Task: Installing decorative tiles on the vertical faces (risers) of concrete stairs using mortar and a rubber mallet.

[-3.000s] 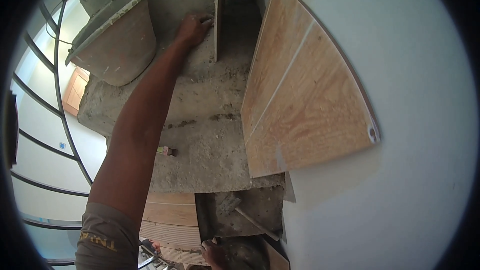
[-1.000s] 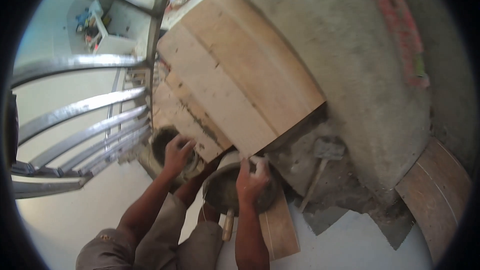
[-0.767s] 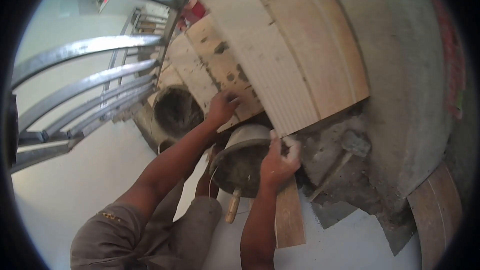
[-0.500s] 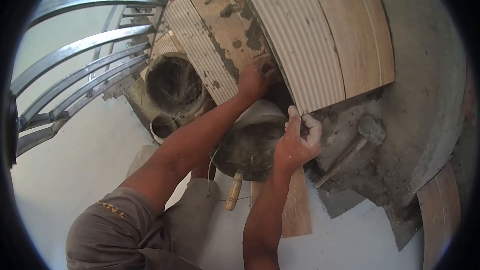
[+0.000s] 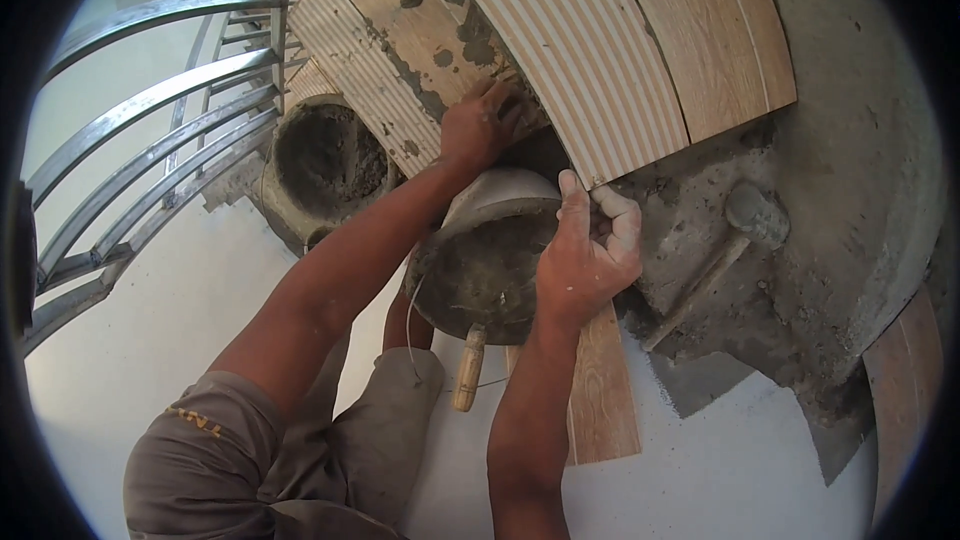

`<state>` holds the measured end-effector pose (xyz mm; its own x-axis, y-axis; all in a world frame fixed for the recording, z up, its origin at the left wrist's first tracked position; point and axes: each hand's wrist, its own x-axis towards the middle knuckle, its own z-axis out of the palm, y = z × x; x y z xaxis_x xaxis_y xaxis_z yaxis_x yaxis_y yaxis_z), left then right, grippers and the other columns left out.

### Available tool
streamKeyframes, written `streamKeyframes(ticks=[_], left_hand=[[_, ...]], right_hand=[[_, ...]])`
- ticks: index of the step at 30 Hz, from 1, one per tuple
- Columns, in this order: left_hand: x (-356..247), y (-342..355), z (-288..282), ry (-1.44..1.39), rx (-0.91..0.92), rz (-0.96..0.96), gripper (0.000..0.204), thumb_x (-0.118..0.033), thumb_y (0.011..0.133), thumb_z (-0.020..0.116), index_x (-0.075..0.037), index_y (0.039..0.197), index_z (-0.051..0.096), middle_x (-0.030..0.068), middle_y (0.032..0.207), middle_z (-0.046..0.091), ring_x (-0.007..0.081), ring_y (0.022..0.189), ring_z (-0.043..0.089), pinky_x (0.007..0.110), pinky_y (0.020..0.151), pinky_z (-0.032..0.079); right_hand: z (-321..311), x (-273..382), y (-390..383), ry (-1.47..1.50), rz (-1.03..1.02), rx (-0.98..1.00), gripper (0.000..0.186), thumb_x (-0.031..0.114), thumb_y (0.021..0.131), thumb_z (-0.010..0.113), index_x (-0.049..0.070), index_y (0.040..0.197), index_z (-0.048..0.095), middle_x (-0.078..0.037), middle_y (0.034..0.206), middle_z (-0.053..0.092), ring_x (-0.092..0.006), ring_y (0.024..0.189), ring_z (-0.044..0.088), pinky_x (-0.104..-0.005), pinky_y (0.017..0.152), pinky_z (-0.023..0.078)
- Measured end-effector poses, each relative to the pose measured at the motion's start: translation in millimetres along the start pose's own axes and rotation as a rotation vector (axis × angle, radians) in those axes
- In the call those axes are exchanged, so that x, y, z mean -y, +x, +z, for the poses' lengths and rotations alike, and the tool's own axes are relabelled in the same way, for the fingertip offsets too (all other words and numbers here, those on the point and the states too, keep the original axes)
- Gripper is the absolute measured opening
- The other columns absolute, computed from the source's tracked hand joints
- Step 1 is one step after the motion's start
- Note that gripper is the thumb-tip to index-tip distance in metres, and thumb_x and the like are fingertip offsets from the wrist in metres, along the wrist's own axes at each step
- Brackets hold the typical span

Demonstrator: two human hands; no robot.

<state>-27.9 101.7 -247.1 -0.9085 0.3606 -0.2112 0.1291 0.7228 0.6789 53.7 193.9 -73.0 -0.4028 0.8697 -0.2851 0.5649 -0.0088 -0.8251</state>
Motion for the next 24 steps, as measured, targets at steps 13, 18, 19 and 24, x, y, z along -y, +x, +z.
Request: streamKeyframes(ticks=[13,18,19,24], left_hand=[[3,8,11,0.08,0.01,0.21,0.03,-0.037,0.083,0.076,-0.014,0.101,0.07,0.0075,0.102,0.066,0.0323,0.086,0.071,0.045,0.068,0.058],[5,11,10,0.092,-0.003,0.226,0.03,-0.038,0.082,0.076,-0.013,0.096,0.071,0.0069,0.095,0.066,0.0318,0.082,0.07,0.046,0.067,0.057],[5,10,10,0.079,0.007,0.198,0.026,-0.033,0.082,0.075,-0.014,0.098,0.071,0.0069,0.101,0.067,0.0321,0.084,0.071,0.045,0.068,0.058],[0,12,10,0.072,0.054,0.127,0.022,-0.026,0.08,0.073,-0.014,0.099,0.072,0.0066,0.104,0.068,0.0323,0.086,0.072,0.046,0.069,0.059]], right_hand=[[3,-11,0,0.062,-0.063,-0.054,0.016,0.003,0.086,0.08,-0.002,0.093,0.066,-0.005,0.079,0.069,-0.006,0.061,0.057,-0.0203,0.055,0.046],[5,-11,-2,0.053,-0.055,-0.054,0.017,0.004,0.086,0.081,-0.001,0.093,0.066,-0.005,0.08,0.069,-0.0061,0.06,0.056,-0.02,0.054,0.046],[5,-11,-2,0.065,-0.058,-0.054,0.017,0.004,0.087,0.081,-0.001,0.092,0.066,-0.005,0.08,0.069,-0.0061,0.06,0.056,-0.0201,0.054,0.046],[5,-8,-2,0.096,-0.047,-0.048,0.018,0.004,0.087,0.08,-0.001,0.093,0.064,-0.006,0.079,0.069,-0.0061,0.06,0.056,-0.02,0.055,0.046]])
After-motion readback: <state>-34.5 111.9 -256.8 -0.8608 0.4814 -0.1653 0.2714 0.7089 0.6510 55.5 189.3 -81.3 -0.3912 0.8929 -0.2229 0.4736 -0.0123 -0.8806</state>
